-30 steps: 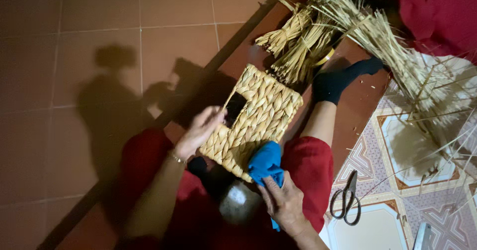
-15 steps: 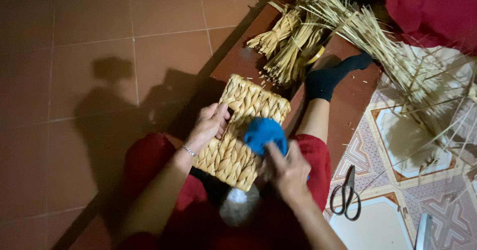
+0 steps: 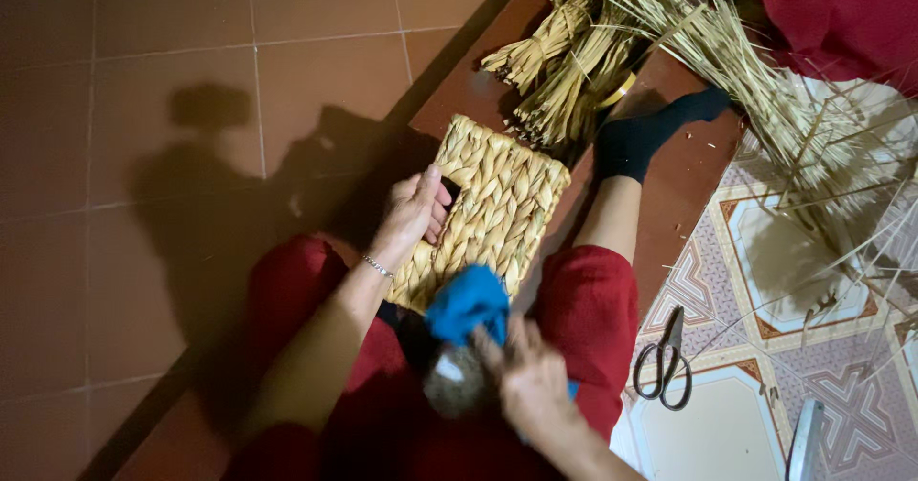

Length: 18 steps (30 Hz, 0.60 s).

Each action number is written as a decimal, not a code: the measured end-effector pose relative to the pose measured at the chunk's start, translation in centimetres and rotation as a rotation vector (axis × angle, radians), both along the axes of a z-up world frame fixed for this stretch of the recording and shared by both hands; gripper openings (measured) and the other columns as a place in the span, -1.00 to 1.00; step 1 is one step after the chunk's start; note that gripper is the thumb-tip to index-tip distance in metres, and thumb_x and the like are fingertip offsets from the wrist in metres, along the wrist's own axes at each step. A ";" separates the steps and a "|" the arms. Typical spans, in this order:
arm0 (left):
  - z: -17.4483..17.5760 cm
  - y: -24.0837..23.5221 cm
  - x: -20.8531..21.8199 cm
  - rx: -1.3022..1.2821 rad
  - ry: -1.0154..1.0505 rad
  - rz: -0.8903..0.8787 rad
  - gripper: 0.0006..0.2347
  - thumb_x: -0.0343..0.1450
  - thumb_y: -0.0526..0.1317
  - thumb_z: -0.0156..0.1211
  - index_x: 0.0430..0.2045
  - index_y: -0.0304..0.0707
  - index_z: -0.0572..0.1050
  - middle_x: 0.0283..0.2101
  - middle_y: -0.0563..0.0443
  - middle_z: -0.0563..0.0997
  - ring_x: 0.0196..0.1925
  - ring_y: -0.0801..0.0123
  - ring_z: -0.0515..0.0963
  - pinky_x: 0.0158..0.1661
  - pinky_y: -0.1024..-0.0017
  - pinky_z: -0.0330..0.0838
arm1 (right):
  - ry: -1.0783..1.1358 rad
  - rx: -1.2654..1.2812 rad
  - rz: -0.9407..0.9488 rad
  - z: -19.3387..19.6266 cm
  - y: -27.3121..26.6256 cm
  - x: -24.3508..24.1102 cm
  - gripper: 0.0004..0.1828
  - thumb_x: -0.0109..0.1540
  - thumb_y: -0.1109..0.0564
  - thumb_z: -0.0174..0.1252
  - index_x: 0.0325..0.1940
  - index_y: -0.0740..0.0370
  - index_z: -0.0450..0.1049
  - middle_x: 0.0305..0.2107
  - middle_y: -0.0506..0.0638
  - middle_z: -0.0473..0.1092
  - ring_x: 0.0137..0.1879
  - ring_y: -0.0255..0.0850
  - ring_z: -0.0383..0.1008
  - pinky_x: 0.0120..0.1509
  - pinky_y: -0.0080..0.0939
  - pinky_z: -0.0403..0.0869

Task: The person wipes a woven basket with a blue cloth, then uses a knife to trim protruding fibers, and continues wiping the basket surfaces. The basket is rotated to access different sides.

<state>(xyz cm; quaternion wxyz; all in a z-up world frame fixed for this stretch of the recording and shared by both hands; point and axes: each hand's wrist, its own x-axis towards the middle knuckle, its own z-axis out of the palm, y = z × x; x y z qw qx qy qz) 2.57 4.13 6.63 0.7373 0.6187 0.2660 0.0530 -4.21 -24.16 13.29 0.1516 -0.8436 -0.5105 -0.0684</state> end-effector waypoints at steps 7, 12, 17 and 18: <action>0.3 -0.4 -1.1 0.072 0.037 -0.046 -0.55 0.55 0.15 -0.13 -0.48 -0.29 0.40 -0.65 0.08 0.41 -0.72 0.48 0.40 -0.68 0.50 0.36 | 0.035 0.167 -0.109 0.2 -1.3 3.6 -0.34 0.03 0.29 0.25 0.23 -0.02 0.50 -0.26 0.12 0.31 -0.22 0.05 0.46 -0.33 -0.01 0.50; 0.3 0.0 -2.0 0.058 0.024 -0.062 -0.57 0.56 0.13 -0.15 -0.48 -0.26 0.41 -0.66 0.08 0.42 -0.72 0.50 0.39 -0.68 0.52 0.33 | -0.110 0.285 -0.346 3.2 3.2 12.2 -0.40 0.18 0.20 0.34 0.32 -0.09 0.50 -0.26 0.20 0.31 -0.33 0.10 0.42 -0.39 0.06 0.45; 0.7 0.2 -2.4 0.024 0.003 -0.062 -0.57 0.56 0.13 -0.14 -0.46 -0.27 0.42 -0.65 0.08 0.42 -0.70 0.50 0.40 -0.66 0.52 0.34 | -0.125 0.346 -0.381 3.7 5.0 12.6 -0.41 0.21 0.21 0.35 0.33 -0.04 0.47 -0.17 0.26 0.34 -0.28 0.13 0.45 -0.34 0.09 0.48; 0.9 0.2 -2.4 0.033 0.011 -0.069 -0.56 0.55 0.14 -0.15 -0.44 -0.28 0.43 -0.66 0.08 0.42 -0.70 0.50 0.41 -0.65 0.52 0.35 | -0.142 0.305 -0.351 3.4 4.4 11.4 -0.38 0.15 0.21 0.35 0.31 -0.01 0.48 -0.14 0.31 0.35 -0.25 0.17 0.47 -0.36 0.08 0.48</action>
